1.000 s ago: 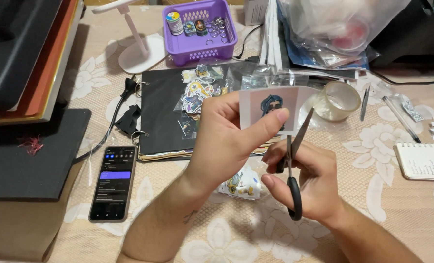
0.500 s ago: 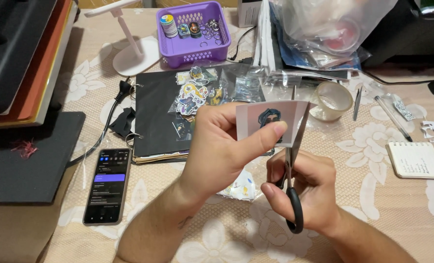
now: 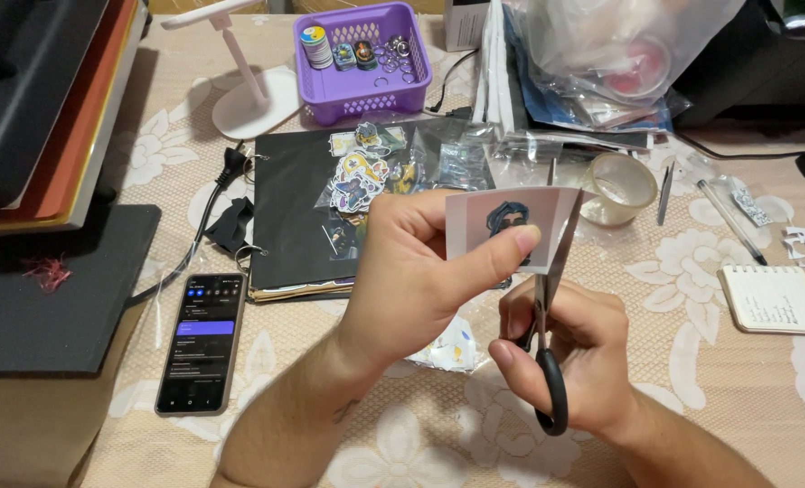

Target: Trimming small printed designs with scissors and packaging them into individual plastic bags.

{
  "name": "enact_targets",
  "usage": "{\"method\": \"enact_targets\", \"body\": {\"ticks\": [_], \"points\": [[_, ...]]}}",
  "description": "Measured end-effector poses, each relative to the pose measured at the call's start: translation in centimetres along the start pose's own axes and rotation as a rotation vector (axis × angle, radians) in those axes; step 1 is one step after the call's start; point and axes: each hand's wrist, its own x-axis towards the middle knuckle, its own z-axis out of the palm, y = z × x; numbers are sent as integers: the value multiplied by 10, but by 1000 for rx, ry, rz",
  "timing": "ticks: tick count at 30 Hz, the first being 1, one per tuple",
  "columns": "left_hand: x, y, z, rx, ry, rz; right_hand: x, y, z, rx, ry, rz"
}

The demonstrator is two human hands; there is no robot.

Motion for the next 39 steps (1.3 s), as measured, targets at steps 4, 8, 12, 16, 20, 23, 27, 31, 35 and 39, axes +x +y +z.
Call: {"method": "enact_targets", "body": {"ticks": [4,8,12,16,20,23,27,31,35,39], "points": [[0,-1,0,11,-1,1,1,-1,0,8,2,3],[0,1,0,5,-5,8,1,-3,0,13,1,6],[0,1,0,3,-6,9,0,-2,-1,-16,0,7],[0,-1,0,5,-4,11,0,-3,0,-12,2,19],[0,1,0,10,-4,11,-1,-2,0,-21,3,25],[0,2,0,19,1,13,-2,-2,-1,-16,3,32],[0,1,0,2,-5,7,-3,-2,0,-10,7,40],[0,0,-1,-1,-5,7,-4,-2,0,-5,11,44],[0,-1,-1,0,1,-5,-4,-2,0,3,11,62],[1,-1,-1,8,3,1,-4,-4,1,24,15,65]]}}
